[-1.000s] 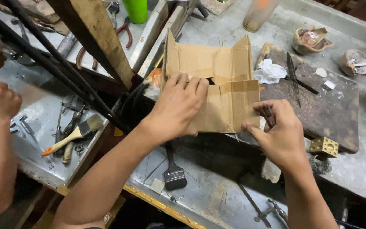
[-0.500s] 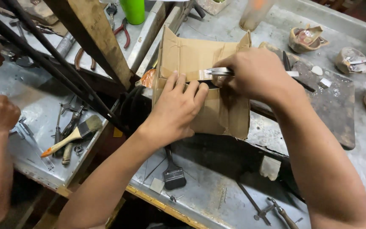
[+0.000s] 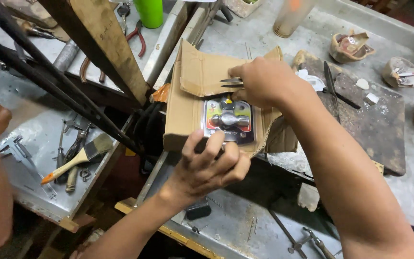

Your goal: Unboxing a new hammer from its shipping and retail packaging at a jewelry workbench.

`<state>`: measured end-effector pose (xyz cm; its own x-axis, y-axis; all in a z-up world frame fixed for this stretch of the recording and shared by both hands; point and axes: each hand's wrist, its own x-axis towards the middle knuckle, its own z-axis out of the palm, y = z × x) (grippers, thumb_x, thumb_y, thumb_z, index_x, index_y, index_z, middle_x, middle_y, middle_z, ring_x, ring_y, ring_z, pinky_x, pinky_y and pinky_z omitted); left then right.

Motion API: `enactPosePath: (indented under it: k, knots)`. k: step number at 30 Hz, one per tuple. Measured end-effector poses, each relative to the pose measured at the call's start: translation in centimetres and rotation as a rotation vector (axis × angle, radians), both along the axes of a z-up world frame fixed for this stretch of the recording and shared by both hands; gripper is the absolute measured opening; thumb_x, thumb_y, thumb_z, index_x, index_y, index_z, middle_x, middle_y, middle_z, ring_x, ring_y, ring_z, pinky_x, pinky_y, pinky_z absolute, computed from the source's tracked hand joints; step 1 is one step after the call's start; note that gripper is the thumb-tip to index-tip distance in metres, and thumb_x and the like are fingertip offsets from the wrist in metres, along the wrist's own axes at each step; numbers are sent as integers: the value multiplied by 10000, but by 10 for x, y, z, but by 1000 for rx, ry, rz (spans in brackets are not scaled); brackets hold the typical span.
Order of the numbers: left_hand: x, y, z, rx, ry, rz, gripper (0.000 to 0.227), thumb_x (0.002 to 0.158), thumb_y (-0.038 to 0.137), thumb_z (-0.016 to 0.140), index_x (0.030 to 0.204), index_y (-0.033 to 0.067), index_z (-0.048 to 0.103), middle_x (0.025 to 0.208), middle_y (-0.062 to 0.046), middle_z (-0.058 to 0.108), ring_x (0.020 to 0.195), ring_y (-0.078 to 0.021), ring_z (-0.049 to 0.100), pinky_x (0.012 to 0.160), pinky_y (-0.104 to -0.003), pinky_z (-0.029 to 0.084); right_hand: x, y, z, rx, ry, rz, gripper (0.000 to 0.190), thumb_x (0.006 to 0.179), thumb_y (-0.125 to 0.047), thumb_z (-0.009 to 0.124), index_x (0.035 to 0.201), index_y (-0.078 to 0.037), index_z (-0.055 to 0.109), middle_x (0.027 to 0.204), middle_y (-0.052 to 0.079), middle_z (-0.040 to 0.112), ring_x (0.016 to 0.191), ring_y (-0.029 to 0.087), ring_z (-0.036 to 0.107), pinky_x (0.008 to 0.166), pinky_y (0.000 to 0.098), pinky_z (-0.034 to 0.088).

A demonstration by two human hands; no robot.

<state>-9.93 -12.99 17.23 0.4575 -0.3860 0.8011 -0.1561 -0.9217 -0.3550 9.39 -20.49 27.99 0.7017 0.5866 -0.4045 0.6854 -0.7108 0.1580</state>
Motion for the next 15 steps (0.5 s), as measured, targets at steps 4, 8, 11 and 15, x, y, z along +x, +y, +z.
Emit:
enactPosePath:
  k: [4,8,11,15]
  knots:
    - [-5,-3,-29,81,-94,36,402,835,286,652,1161,249,420,1079,5,427,1055,-182,492,1031,-428,272,-20,-2,8,-96,-20,110,522,1041,-326,546,1511,-141,414,1039,226,696,956,410,688,690,506,576]
    - [-3,-14,-49,-6,-236,9,284,935,219,536,1139,282,348,1069,23,468,1142,-180,549,1126,-519,284,-47,-11,52,9,93,73,456,966,-282,615,1406,-165,612,1088,298,745,1056,488,725,931,604,570]
    - [-9,-2,-32,91,-217,-7,305,956,307,502,1179,241,306,1104,10,428,1167,-165,519,1183,-496,196,-33,-29,53,90,107,114,373,954,-252,626,1320,-212,682,1034,193,776,951,415,718,864,532,534]
    - [-11,7,-27,212,-265,-41,317,999,413,424,1188,196,291,1097,4,421,1143,-162,496,1206,-522,152,-30,-38,27,265,224,186,358,931,-218,668,1284,-181,716,1200,14,781,975,217,773,911,419,598]
